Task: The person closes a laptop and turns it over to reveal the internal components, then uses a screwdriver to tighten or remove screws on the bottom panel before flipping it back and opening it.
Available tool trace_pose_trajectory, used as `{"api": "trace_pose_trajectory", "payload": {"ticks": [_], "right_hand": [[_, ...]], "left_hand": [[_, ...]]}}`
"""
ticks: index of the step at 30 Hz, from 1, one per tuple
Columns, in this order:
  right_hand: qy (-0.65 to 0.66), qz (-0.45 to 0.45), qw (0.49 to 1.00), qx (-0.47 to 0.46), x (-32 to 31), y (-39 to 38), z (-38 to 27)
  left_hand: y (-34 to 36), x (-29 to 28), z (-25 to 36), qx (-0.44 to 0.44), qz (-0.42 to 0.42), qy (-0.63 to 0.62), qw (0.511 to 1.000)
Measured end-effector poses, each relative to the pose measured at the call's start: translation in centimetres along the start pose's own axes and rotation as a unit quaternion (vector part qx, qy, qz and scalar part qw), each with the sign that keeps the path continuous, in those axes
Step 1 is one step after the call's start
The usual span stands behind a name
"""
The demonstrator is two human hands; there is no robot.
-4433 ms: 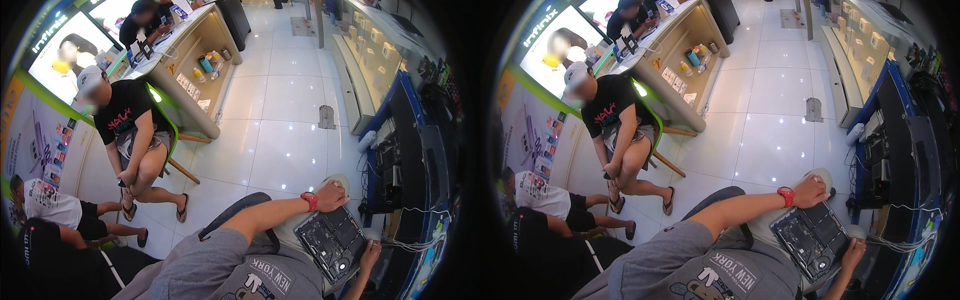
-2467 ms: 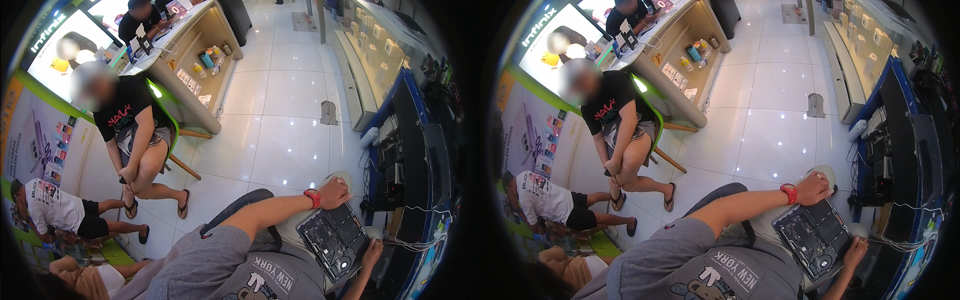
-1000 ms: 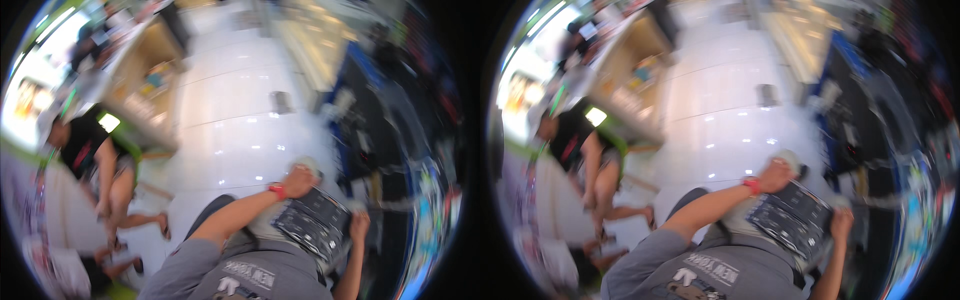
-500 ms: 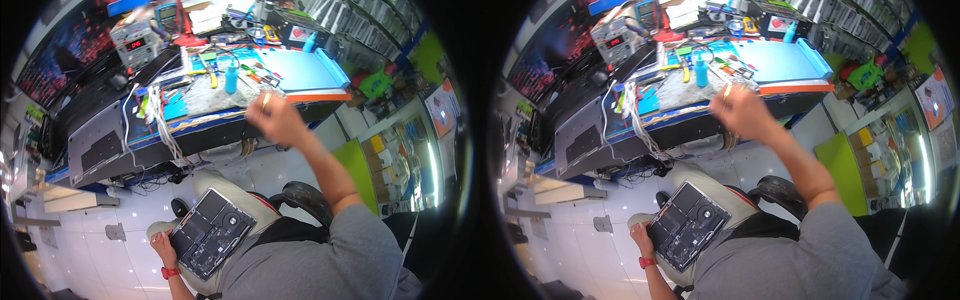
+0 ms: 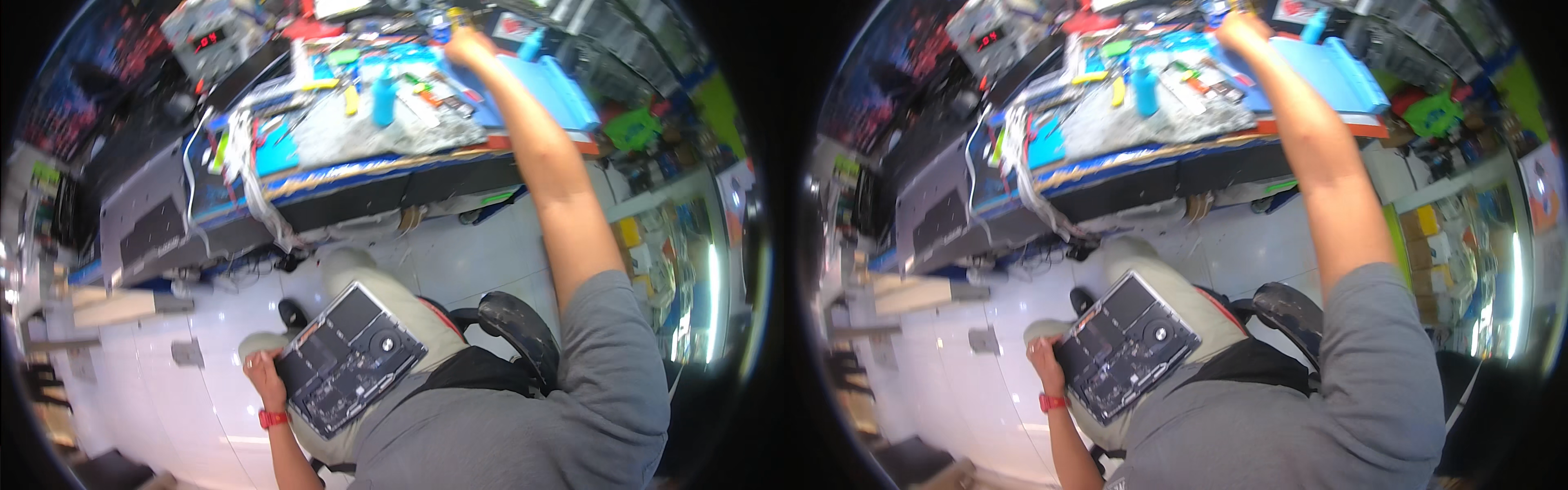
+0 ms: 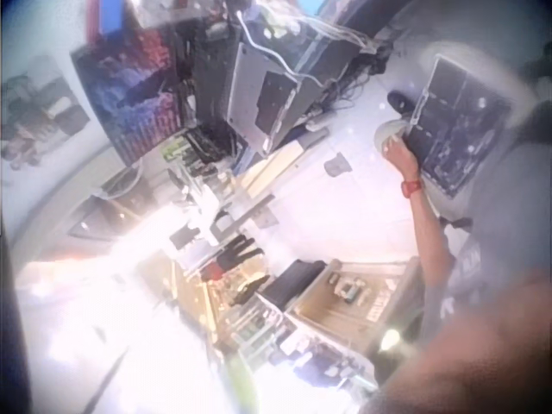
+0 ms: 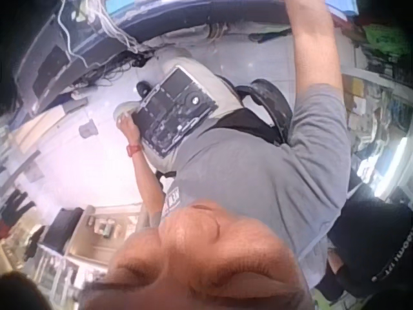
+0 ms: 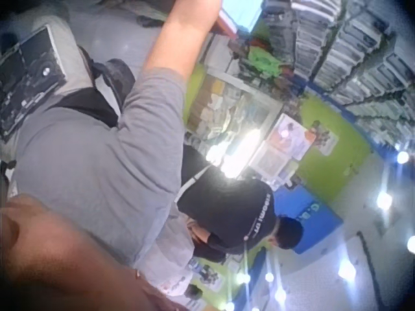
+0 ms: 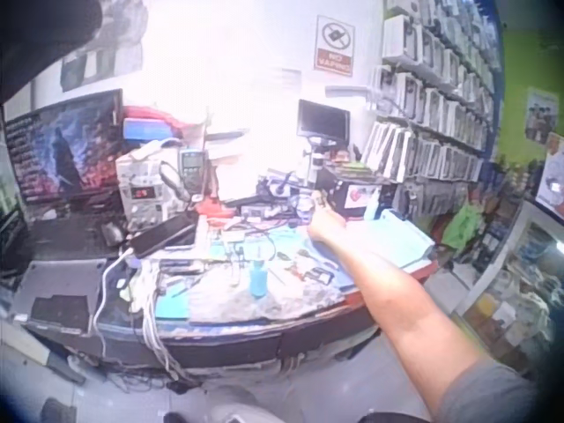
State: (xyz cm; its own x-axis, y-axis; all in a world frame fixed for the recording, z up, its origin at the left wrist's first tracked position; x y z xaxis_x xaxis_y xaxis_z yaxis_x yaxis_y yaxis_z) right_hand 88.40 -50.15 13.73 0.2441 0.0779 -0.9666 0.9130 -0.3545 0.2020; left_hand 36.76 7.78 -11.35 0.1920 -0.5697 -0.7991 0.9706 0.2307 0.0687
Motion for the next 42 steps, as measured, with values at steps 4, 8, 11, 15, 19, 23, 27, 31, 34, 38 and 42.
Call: {"api": "trace_pose_trajectory", "payload": {"ticks": [4,8,11,15,19,23,27,31,34,38,42], "right_hand": [[0.022,0.009,0.996,-0.085,4.1,7.7,4.8],[0.03,-0.049,0.993,-0.103,4.9,10.2,6.4],[0.066,-0.078,0.992,-0.078,4.9,11.5,7.1],[0.053,-0.084,0.993,-0.059,4.9,12.5,7.0],[0.032,-0.089,0.993,-0.063,5.1,13.0,6.4],[0.143,-0.138,0.98,-0.024,5.8,12.0,7.9],[0.155,-0.109,0.982,-0.025,5.5,11.9,7.7],[0.071,-0.068,0.992,-0.076,4.5,13.0,7.1],[0.067,-0.08,0.991,-0.087,4.6,13.5,6.7],[0.123,-0.127,0.983,-0.041,4.6,14.5,9.1],[0.122,-0.137,0.982,-0.054,5.6,13.5,8.2]], "left_hand": [[0.5,0.6,0.2,0.015,0.004,0.004,1.0],[0.8,0.0,1.0,0.029,0.012,-0.015,0.999],[0.5,0.0,0.2,0.013,0.015,-0.033,0.999],[0.5,0.0,0.1,0.0,0.018,-0.039,0.999],[0.3,0.0,0.2,-0.004,0.024,-0.051,0.998],[0.1,-0.2,0.1,0.004,0.018,-0.041,0.999],[0.1,-0.3,0.1,0.007,0.016,-0.03,0.999],[0.0,-0.3,-0.1,0.003,0.026,-0.054,0.998],[0.0,-0.4,-0.1,0.007,0.03,-0.05,0.998],[0.3,0.0,-0.1,0.011,0.021,-0.044,0.999],[0.0,-0.3,0.0,0.001,0.01,-0.033,0.999]]}}
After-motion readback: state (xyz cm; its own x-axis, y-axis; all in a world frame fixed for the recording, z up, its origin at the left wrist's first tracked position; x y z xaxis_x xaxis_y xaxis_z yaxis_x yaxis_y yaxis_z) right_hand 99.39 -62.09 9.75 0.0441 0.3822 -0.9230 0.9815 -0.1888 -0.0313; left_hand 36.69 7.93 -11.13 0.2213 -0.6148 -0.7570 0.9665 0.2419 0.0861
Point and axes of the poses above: each hand's wrist, its own y-axis towards the middle knuckle, its own x-axis out of the palm, z = x × y, the point moved 9 cm from there along y, towards the middle knuckle, and after that the axes turned 4 degrees about y, right-handed, at the moved point
